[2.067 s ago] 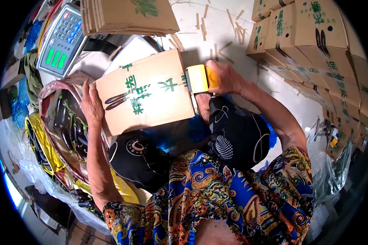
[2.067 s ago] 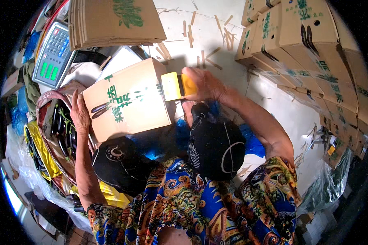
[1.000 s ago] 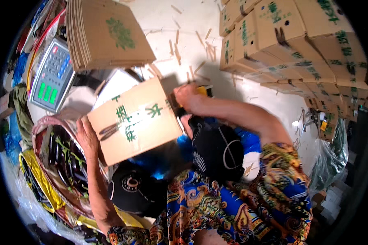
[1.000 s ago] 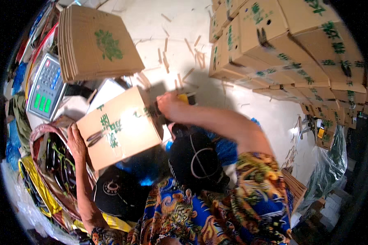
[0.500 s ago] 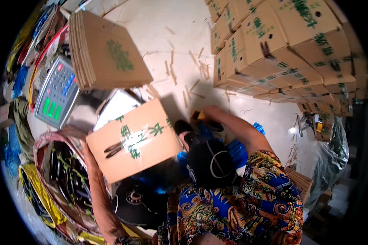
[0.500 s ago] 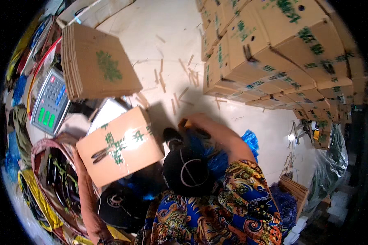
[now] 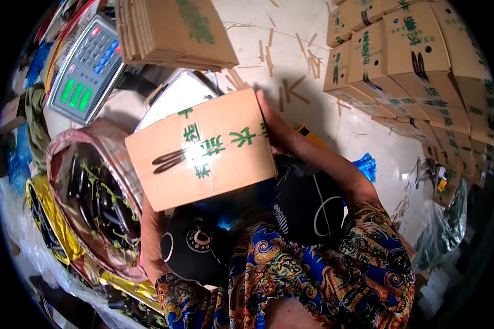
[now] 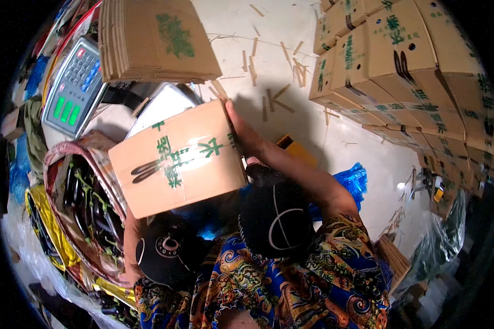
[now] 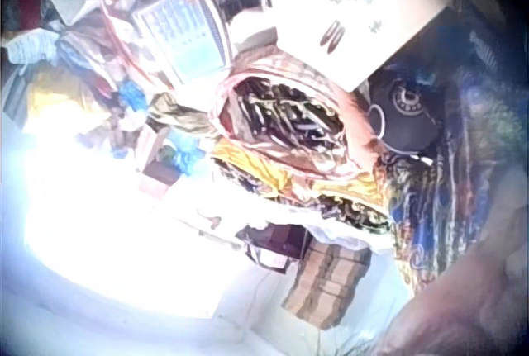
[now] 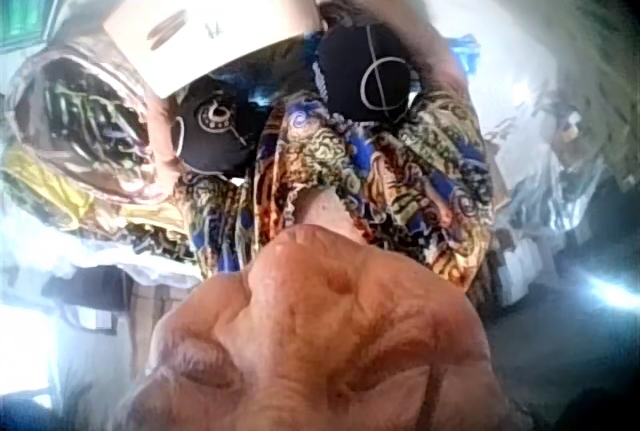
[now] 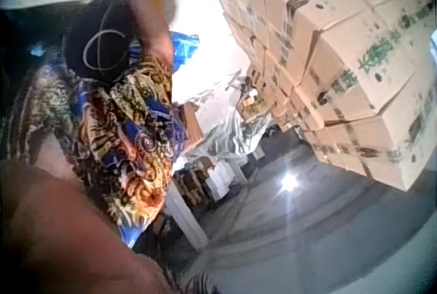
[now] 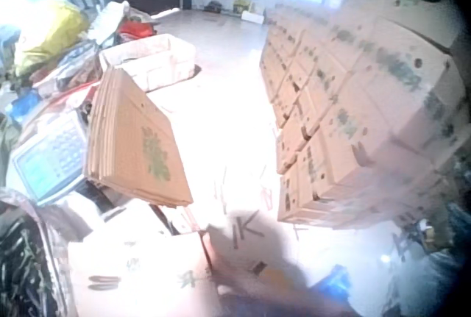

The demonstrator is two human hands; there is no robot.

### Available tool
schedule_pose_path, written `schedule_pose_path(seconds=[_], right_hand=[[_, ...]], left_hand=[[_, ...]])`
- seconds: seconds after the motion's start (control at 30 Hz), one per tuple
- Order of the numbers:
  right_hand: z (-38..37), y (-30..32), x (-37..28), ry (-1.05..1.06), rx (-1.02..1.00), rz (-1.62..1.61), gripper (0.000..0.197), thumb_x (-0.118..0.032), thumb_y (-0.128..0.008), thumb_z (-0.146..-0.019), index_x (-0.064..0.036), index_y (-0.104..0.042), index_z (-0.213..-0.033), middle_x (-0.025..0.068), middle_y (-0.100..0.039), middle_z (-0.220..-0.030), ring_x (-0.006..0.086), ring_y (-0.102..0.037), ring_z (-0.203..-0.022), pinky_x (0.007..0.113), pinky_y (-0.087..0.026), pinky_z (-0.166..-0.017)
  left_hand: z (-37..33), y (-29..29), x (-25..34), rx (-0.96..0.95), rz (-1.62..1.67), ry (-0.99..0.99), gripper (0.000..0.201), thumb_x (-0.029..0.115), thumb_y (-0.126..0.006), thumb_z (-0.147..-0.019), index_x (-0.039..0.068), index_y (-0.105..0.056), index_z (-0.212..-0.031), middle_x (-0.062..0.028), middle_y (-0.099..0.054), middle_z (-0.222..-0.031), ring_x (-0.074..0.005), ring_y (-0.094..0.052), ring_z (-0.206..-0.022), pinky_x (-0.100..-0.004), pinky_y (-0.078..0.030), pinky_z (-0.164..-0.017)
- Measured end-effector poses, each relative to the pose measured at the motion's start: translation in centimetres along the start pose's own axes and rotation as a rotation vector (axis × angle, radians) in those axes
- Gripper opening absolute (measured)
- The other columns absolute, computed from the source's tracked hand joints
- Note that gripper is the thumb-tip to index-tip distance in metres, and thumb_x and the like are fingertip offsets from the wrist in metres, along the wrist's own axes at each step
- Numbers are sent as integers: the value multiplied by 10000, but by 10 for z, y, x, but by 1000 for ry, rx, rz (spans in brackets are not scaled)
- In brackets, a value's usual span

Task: The person places eggplants into a plastic-lined cardboard box, folds the flaps, and seals the box using a handheld tape dispenser.

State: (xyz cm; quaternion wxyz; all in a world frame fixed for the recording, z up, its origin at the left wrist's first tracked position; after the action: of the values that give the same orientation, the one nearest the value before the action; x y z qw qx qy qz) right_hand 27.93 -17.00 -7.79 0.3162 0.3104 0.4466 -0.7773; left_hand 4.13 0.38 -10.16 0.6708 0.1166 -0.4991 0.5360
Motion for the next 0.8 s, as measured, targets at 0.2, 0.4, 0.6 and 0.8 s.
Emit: schedule_pose_path(seconds=[0.2,0.4,0.6,0.8], right_hand=[[-1,11,39,147,67,275,622,-471,-245,-1043,-33,-234,-1485,131,-339,-1475,225,-342,-1337,343,-268,-1119],[-4,29,11,143,121,76,638,-485,-261,-1035,-24,-255,-1476,132,-357,-1465,232,-346,-1338,343,-267,-1119],[-6,76,-42,230,210,-76,654,-499,-277,-1028,-14,-276,-1468,133,-374,-1455,238,-349,-1338,343,-267,-1119],[-9,134,-122,428,252,-186,671,-513,-292,-1021,-5,-297,-1460,134,-391,-1445,245,-352,-1339,343,-266,-1118]], left_hand=[[-33,-36,-10,-93,15,69,708,561,-251,-1012,7,-375,-1436,-161,-468,-1401,-261,-488,-1249,-354,-402,-1053],[-42,-73,8,-165,25,86,706,560,-260,-1012,4,-383,-1429,-160,-475,-1393,-258,-497,-1238,-354,-415,-1042],[-63,-122,17,-250,72,128,704,559,-269,-1011,2,-392,-1423,-158,-482,-1385,-256,-505,-1228,-354,-427,-1030],[-79,-174,38,-290,107,159,701,558,-277,-1011,-1,-401,-1416,-156,-489,-1376,-254,-514,-1217,-354,-439,-1019]])
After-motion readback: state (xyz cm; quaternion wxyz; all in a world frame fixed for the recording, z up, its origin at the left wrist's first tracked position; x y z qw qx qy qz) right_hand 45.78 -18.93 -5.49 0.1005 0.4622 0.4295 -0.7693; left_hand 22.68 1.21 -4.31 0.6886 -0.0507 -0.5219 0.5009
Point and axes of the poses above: each hand's wrist, its own z-axis away from the middle knuckle, its own y-axis out of the back of the hand, x = y × z, the point moved 5 cm from there along -z, towards the middle knuckle
